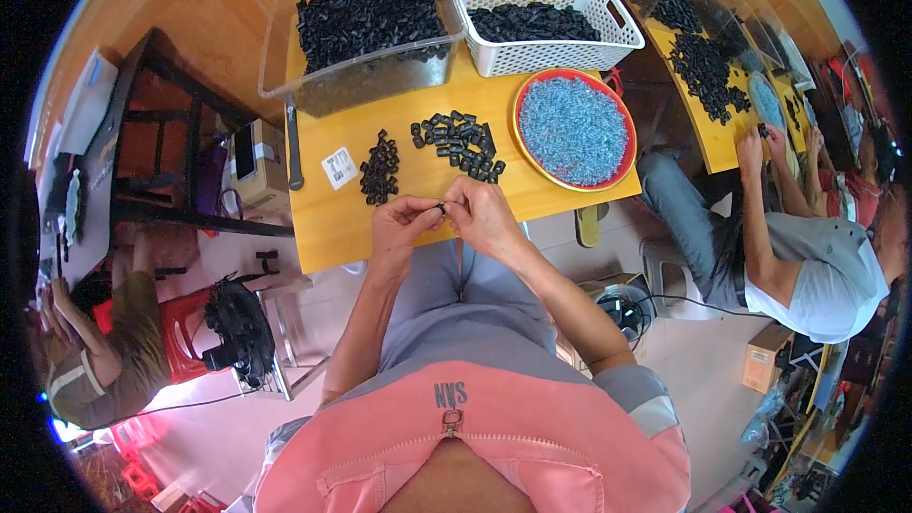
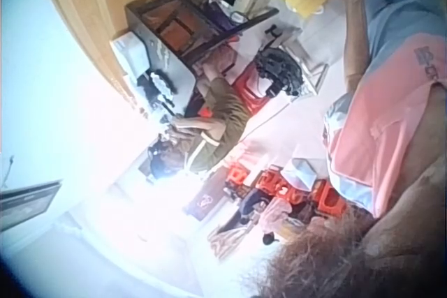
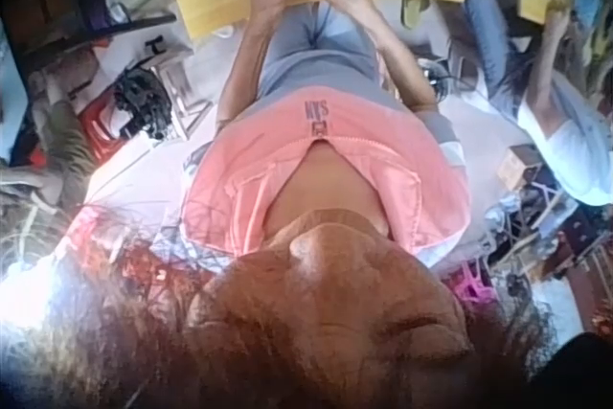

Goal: The person assembles small components by picking blue pieces from a tray and inserting them into black plastic casings by hand.

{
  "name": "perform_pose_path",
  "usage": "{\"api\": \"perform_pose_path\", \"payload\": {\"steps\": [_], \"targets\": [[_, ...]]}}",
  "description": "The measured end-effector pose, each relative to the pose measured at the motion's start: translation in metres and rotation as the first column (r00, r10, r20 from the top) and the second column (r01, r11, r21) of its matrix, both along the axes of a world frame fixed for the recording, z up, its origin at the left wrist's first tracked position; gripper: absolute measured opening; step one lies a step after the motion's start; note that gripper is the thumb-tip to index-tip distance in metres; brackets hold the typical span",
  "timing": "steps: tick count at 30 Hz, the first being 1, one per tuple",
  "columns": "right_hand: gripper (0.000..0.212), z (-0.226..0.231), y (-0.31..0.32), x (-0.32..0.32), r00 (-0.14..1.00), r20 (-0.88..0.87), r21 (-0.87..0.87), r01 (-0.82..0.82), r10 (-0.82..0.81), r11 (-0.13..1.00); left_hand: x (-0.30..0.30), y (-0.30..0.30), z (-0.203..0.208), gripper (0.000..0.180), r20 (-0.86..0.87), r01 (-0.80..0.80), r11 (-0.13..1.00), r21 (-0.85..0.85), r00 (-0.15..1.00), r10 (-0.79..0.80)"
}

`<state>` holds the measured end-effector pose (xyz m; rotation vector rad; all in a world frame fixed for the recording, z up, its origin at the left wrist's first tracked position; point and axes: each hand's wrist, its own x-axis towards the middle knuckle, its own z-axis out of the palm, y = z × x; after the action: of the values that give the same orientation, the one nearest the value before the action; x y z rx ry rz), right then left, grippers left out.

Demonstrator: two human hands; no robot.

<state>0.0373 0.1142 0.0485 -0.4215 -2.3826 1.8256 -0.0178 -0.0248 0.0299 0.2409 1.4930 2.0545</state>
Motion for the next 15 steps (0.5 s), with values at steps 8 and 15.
{"api": "perform_pose_path", "payload": {"steps": [8, 15], "targets": [[0.006, -0.017, 0.011, -0.003, 1.0, 0.006, -0.08, 0.001, 0.0, 0.997, 0.001, 0.012, -0.004, 0.008, -0.084, 0.002, 0.998, -0.066, 0.996, -0.007], [0.007, -0.029, 0.002, -0.005, 0.975, -0.222, 0.427, 0.116, -0.021, 0.897, 0.002, 0.023, -0.028, 0.007, -0.04, -0.11, 0.991, -0.071, 0.993, 0.108]]}}
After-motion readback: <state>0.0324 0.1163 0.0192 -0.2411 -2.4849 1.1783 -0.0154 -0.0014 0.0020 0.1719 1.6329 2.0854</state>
